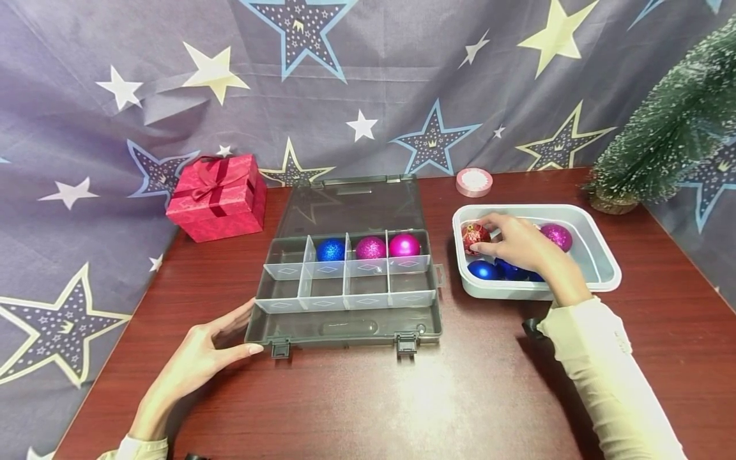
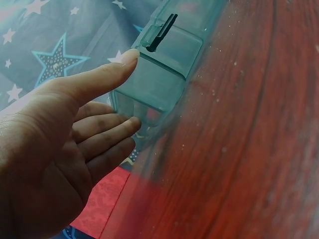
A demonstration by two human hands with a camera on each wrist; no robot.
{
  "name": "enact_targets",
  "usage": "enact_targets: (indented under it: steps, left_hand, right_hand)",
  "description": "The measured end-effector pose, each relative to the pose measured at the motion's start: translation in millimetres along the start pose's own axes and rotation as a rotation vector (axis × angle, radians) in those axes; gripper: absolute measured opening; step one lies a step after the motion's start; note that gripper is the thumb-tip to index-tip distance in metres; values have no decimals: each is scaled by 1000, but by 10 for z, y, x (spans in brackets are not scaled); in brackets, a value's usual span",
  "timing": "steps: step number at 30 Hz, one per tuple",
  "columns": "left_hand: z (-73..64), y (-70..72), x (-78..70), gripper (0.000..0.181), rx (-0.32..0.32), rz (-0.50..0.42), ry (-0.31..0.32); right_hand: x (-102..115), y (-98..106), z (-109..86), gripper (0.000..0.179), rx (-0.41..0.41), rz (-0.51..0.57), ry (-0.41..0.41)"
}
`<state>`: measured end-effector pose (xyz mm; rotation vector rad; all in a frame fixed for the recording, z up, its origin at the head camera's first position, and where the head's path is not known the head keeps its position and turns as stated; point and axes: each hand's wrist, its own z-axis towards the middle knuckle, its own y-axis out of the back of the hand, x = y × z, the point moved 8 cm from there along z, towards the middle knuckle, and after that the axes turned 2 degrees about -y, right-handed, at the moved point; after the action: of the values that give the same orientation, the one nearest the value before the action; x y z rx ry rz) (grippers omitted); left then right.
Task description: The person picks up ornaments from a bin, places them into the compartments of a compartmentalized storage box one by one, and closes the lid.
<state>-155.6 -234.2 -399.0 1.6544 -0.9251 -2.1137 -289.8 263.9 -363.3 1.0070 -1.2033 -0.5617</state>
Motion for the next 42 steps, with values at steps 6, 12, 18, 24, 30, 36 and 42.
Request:
enact_targets:
  steps: [6, 12, 18, 24, 30, 36, 42]
  left_hand:
    - [-2, -2, -2, 81, 1, -4, -4]
    - [0, 1, -2, 81, 2, -1, -6]
    - [4, -4, 4, 82, 2, 2, -12]
    - [5, -2, 2, 81, -1, -4, -19]
    - [6, -3, 7, 81, 3, -7, -9]
    - [8, -5, 12, 82, 5, -2, -1]
    - [8, -5, 11, 82, 6, 0, 3]
  right_hand:
    - [-12, -32, 27, 51, 9, 2, -13]
    - [-11, -34, 19, 50, 9, 0, -18]
    - [-23, 20, -33, 50, -7, -5, -16]
    - [17, 111, -91, 47, -42, 8, 1]
    - [107, 216, -147, 46, -87, 1, 3]
    - [228, 327, -180, 47, -132, 24, 7]
    - [396, 412, -183, 48, -165, -10, 51]
